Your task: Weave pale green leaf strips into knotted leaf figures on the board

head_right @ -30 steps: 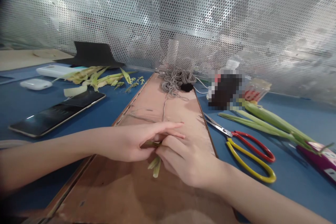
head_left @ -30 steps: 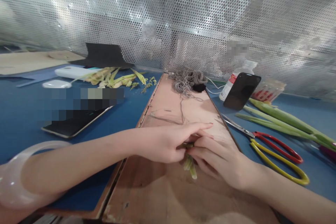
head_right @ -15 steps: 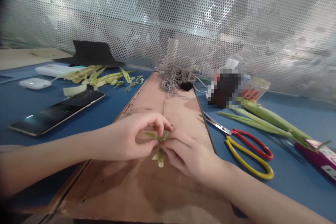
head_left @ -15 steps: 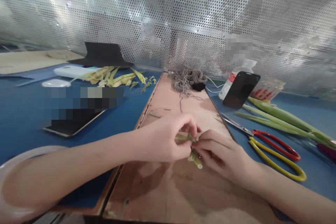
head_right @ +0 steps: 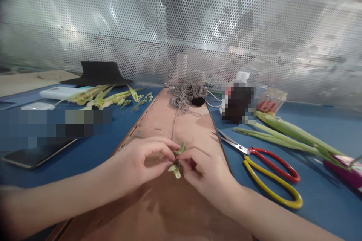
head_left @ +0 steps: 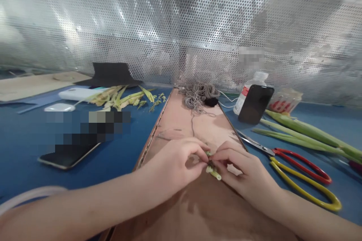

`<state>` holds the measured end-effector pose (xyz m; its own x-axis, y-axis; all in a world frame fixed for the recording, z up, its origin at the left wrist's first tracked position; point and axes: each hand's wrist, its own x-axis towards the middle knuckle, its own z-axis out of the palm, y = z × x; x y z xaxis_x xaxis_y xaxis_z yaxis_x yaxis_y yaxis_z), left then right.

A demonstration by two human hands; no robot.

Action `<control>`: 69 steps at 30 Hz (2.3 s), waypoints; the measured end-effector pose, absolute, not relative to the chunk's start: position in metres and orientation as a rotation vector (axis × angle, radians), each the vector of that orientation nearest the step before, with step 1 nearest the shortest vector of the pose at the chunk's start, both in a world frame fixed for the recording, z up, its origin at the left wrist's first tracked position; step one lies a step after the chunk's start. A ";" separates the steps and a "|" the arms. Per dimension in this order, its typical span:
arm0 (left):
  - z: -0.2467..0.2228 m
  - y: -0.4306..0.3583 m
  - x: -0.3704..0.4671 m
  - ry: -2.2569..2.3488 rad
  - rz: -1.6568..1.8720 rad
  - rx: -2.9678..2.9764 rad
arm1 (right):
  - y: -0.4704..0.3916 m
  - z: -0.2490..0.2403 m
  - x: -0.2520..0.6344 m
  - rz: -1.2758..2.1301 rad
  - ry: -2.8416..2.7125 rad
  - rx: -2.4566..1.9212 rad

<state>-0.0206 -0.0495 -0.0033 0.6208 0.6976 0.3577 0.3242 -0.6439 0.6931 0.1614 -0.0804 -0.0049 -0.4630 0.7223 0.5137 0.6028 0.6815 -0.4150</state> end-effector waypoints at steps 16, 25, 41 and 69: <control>-0.002 -0.053 -0.018 0.884 0.765 2.253 | -0.077 -0.014 0.164 0.297 -2.201 -1.037; 0.000 -0.052 -0.018 0.911 0.681 2.194 | -0.077 -0.015 0.164 0.317 -2.202 -0.933; -0.007 -0.037 -0.017 0.754 0.623 1.689 | -0.074 -0.020 0.170 0.026 -2.400 -0.809; 0.004 -0.036 -0.022 0.866 0.398 1.927 | -0.082 0.002 0.164 0.571 -2.315 -1.124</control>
